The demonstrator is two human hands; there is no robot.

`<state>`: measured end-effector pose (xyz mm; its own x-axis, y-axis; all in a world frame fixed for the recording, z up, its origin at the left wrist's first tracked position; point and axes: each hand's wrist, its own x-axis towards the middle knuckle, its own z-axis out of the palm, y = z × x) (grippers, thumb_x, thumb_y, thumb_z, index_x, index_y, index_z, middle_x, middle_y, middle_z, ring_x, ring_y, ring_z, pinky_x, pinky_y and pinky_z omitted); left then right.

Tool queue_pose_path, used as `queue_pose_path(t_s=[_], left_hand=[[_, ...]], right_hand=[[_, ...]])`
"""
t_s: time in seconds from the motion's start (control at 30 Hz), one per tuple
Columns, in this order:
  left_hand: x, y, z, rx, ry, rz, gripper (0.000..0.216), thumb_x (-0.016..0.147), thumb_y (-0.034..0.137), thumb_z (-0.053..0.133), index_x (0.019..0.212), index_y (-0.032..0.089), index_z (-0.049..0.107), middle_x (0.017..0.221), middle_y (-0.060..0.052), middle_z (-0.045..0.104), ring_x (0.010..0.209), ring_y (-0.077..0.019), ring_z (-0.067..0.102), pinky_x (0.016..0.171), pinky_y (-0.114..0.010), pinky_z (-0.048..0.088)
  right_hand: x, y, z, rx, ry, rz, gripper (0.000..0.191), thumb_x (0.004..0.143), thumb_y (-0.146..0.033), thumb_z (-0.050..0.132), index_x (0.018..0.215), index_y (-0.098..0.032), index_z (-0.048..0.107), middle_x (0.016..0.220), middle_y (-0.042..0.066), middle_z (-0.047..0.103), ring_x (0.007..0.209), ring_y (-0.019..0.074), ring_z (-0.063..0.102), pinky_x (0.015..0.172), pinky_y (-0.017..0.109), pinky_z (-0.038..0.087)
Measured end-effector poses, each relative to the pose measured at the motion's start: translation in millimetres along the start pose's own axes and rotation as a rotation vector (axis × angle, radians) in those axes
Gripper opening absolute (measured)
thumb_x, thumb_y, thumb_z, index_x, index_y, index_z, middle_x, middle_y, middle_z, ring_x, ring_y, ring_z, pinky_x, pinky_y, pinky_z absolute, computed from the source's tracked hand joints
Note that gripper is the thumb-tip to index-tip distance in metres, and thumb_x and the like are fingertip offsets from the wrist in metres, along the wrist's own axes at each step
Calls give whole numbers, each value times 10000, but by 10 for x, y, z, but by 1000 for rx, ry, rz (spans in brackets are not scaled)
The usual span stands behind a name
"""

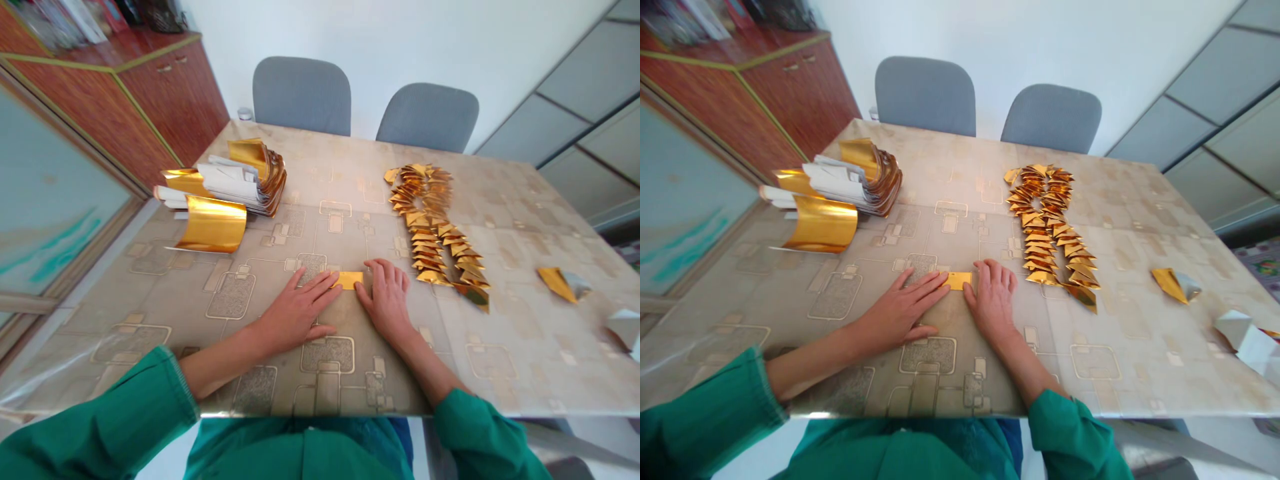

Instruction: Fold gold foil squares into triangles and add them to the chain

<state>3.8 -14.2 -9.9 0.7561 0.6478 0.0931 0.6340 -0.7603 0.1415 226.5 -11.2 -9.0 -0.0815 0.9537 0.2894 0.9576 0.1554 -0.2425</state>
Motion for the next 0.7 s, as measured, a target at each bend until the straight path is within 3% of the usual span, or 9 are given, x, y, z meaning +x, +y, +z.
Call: queue_pose_path(t_s=[0.23, 0.5, 0.63, 0.7], left_hand=[[-101, -175, -62, 16, -9, 27, 672, 973, 613, 411, 1510, 213, 353, 1583, -81, 345, 1481, -246, 272, 1218, -489, -41], [-298, -341, -169, 60, 10, 28, 614, 975, 572, 452, 1505, 273, 369, 1547, -60, 417, 1478, -269, 276, 1217, -540, 28], [-172, -286, -217, 56, 104, 19, 361, 981, 413, 530, 1292, 242, 597, 1557, -81, 394, 1462, -286, 309, 1195, -566, 160], [-44, -244, -212, 16, 186, -6, 213, 980, 297, 540, 1124, 216, 674, 1507, -92, 462, 1413, -272, 390, 1165, -550, 258]], right_hand=[[-2, 8, 12, 22, -23, 17, 373, 906, -319, 551, 1254, -182, 551, 1283, 126, 578, 1149, 290, 488, 1001, 451, 330], [-4, 35, 14, 57, -29, 10, 370, 918, -305, 538, 1266, -180, 541, 1291, 133, 570, 1155, 298, 477, 995, 463, 341], [-2, 40, 12, 59, -26, -8, 337, 915, -306, 548, 1237, -209, 574, 1271, 117, 574, 1132, 293, 474, 977, 458, 344], [4, 36, 4, 62, -32, -33, 306, 917, -298, 547, 1211, -228, 597, 1254, 107, 576, 1117, 286, 472, 975, 453, 339]])
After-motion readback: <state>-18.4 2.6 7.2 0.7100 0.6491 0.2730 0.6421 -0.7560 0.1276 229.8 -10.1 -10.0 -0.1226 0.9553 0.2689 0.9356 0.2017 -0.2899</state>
